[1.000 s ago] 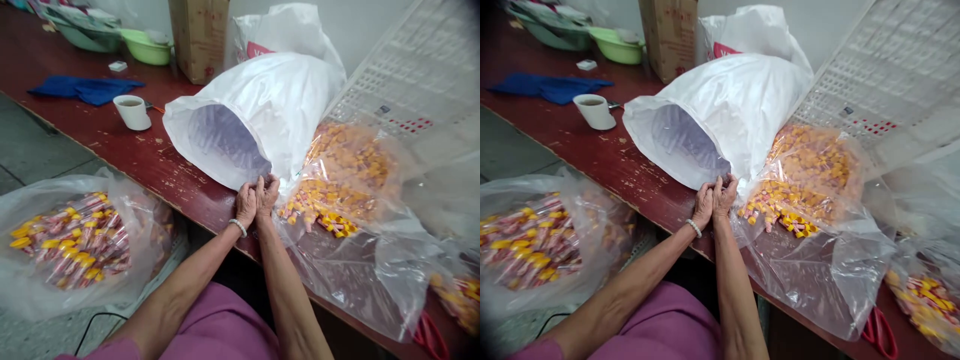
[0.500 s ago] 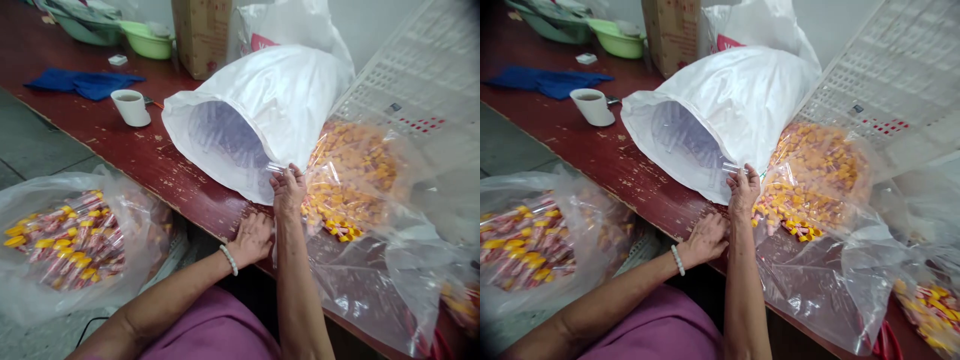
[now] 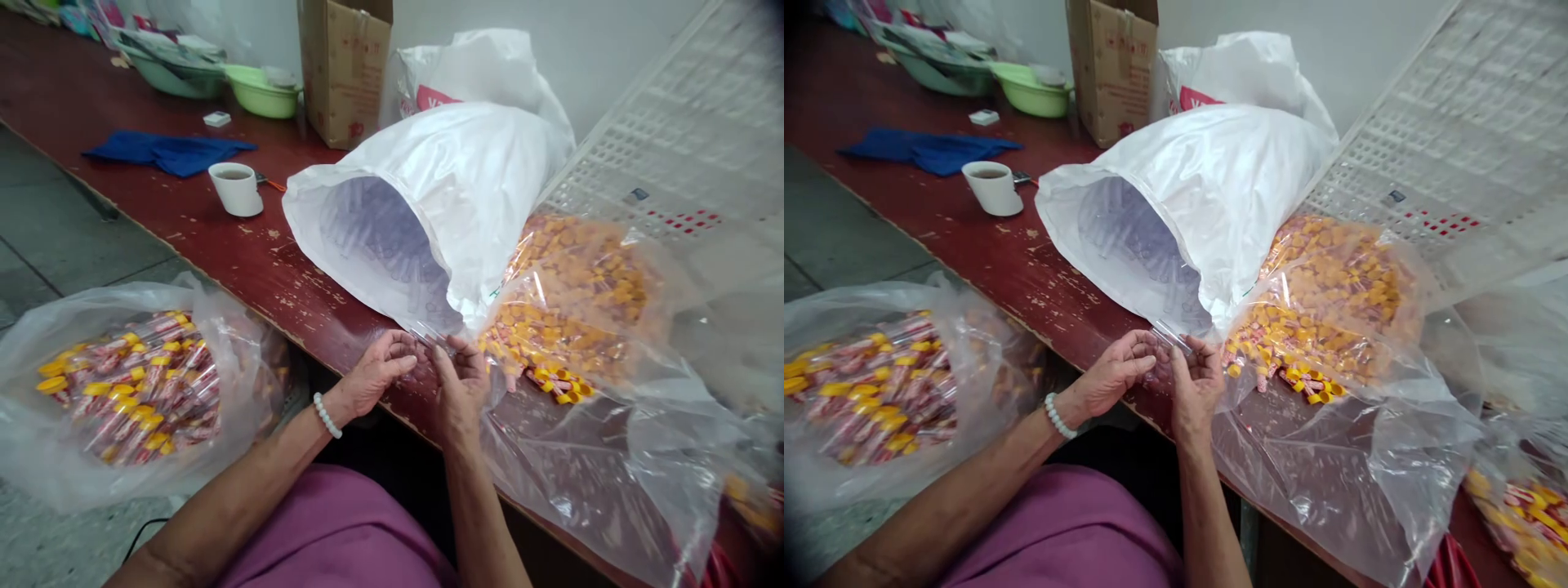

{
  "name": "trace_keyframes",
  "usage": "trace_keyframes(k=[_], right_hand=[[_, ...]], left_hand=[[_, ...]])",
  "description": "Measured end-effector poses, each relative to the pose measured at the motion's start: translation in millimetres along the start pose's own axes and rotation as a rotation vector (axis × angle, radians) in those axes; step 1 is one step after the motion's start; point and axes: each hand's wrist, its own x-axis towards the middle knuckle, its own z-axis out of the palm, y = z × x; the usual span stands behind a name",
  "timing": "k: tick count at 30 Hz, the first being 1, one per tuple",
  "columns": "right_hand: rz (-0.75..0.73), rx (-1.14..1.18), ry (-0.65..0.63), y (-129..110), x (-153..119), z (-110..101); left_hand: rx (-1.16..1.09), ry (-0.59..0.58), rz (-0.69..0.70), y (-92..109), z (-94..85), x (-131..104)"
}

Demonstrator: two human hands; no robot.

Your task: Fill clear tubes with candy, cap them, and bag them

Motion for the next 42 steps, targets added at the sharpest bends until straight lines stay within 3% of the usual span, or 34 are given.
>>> trace_keyframes(k=[3, 8, 16, 19, 23, 27, 29, 31, 33, 37, 42], right_hand=[[0.032, -0.048, -0.036, 8, -12, 4], [-0.018, -0.211, -0.136, 17, -18, 6], [0.185, -0.080, -0.211, 16, -25, 12], [0.075, -0.219, -0.281, 16, -28, 12], [-0.275, -0.538, -0.357, 13, -27, 18], [-0.399, -0.737, -0.572, 7, 10, 26], [-0.421, -0.967, -0.520, 7, 43, 28], [-0.462, -1.365, -0.461, 9, 75, 29], [-0.456, -1.486, -0.521, 15, 98, 29], [-0.423, -1.533, -0.620, 27, 116, 29], [-0.404, -1.500, -0.603, 30, 125, 26]], left_hand=[[-0.113, 0.015, -0.010, 0, 0.1, -5], [-0.119, 0.048, 0.014, 2, -6.0, -6], [-0.008, 0.135, 0.109, 2, -17.5, -10], [-0.057, 0.097, 0.120, 2, -21.1, -10], [-0.129, 0.033, 0.004, 8, -28.1, -10], [-0.087, 0.142, -0.014, 18, -39.3, -9], [-0.034, 0.236, 0.029, 22, -44.3, -9], [0.009, 0.286, 0.069, 24, -47.6, -9], [0.046, 0.287, 0.098, 23, -49.0, -9], [0.107, 0.268, 0.089, 15, -48.2, -12], [0.148, 0.244, 0.022, 14, -43.1, -16]])
